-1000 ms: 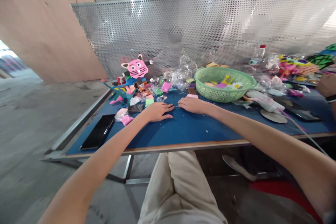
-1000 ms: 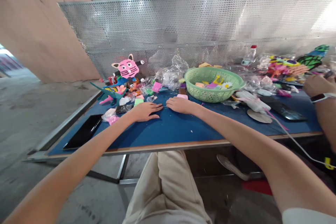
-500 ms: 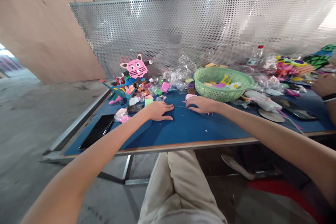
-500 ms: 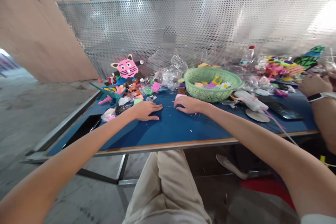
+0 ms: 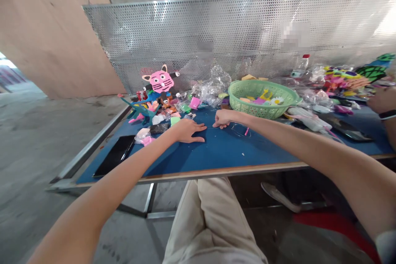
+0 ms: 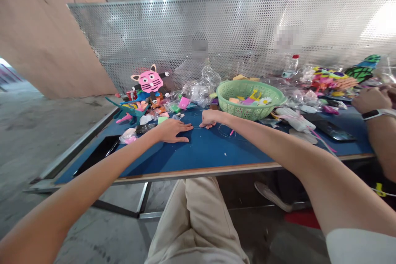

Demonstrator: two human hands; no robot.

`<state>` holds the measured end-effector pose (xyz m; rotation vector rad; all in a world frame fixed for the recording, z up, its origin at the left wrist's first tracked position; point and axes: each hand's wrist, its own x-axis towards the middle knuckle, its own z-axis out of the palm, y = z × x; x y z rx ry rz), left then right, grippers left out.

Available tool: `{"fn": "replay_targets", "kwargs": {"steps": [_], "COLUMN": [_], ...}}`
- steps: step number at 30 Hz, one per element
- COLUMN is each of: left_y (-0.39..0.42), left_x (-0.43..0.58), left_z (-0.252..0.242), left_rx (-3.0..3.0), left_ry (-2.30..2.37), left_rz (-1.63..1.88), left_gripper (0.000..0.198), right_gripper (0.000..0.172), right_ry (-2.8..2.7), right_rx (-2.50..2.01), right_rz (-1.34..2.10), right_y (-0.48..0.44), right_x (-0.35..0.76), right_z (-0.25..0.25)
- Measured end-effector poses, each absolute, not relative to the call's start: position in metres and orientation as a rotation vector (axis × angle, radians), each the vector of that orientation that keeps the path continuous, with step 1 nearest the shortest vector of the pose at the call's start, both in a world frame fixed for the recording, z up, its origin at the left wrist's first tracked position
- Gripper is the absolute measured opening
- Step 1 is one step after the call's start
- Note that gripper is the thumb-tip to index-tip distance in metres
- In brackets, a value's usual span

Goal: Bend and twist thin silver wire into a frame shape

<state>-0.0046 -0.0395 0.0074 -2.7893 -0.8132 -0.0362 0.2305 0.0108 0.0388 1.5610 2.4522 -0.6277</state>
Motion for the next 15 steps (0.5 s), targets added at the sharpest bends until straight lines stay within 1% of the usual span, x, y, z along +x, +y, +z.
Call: {"fn": "replay_targets", "kwargs": {"steps": [6, 15], "left_y": [-0.041, -0.0446], "left_x": [-0.0064, -0.0061], "left_z": [0.0045, 0.0052], "left_rx": [-2.804, -2.785], "left_ry": [-0.817, -0.834], "left_rz": [-0.079, -0.068], "left_gripper": [0.067, 0.068], "right_gripper": [0.046, 0.046], "right_ry": [2.384, 2.335], "right_rx": [1.565, 1.73], "right_rz": [-0.745, -0.806], "right_y": [0.0165, 0.01], "right_x": [0.2354, 0.2382], "right_z": [0.0403, 0.0362]}}
